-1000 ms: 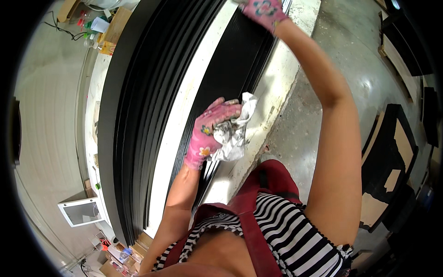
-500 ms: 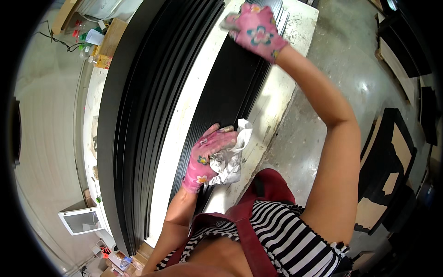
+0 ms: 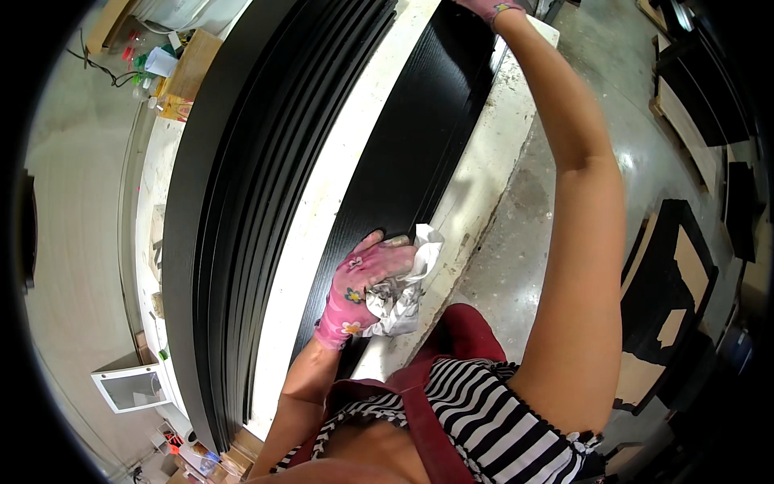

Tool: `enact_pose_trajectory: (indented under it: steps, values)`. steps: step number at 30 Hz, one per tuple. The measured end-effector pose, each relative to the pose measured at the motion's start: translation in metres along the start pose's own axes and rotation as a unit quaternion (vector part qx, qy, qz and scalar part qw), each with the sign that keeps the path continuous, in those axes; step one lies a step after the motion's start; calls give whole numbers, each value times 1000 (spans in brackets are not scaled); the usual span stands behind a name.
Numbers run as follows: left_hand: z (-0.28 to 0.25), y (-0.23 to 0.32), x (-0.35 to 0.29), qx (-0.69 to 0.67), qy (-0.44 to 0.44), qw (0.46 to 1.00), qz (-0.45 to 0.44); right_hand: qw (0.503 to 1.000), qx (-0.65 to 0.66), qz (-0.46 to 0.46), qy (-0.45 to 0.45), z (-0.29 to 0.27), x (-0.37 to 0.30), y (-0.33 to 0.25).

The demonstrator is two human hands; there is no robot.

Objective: The person wipes a long black curved object on a workbench using a white cloth. They repeatedly rub the surface along its length, occasionally adjusting the cloth and repositioning the object to access different areas.

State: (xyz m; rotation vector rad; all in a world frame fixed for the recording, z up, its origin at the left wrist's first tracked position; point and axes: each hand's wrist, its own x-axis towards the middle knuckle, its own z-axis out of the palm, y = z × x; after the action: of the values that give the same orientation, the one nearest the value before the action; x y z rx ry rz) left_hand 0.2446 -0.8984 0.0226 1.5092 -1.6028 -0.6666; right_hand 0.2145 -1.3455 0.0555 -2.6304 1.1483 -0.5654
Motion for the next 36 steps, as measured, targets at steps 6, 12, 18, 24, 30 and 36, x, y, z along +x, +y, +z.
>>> enact_pose_trajectory:
  steps: [6, 12, 18, 24, 30, 36]
  values:
    - [1, 2, 2, 39, -7, 999, 15, 999, 22, 30, -2, -7, -19, 11]
    - [1, 1, 0, -5, 8, 1000, 9, 995, -69, 69, -30, -33, -64, 80]
    - [-11, 5, -7, -82, -5, 993, -86, 992, -44, 62, 100, -19, -72, 107]
    - [-16, 4, -16, -213, 87, 955, -186, 970, -125, 19, 207, 26, -98, 84]
    - [-14, 1, -16, -197, 92, 962, -164, 990, -25, -76, 116, 8, -218, -6]
    - [-21, 4, -13, -135, 1, 977, -164, 985, -119, -17, 126, 13, -170, 27]
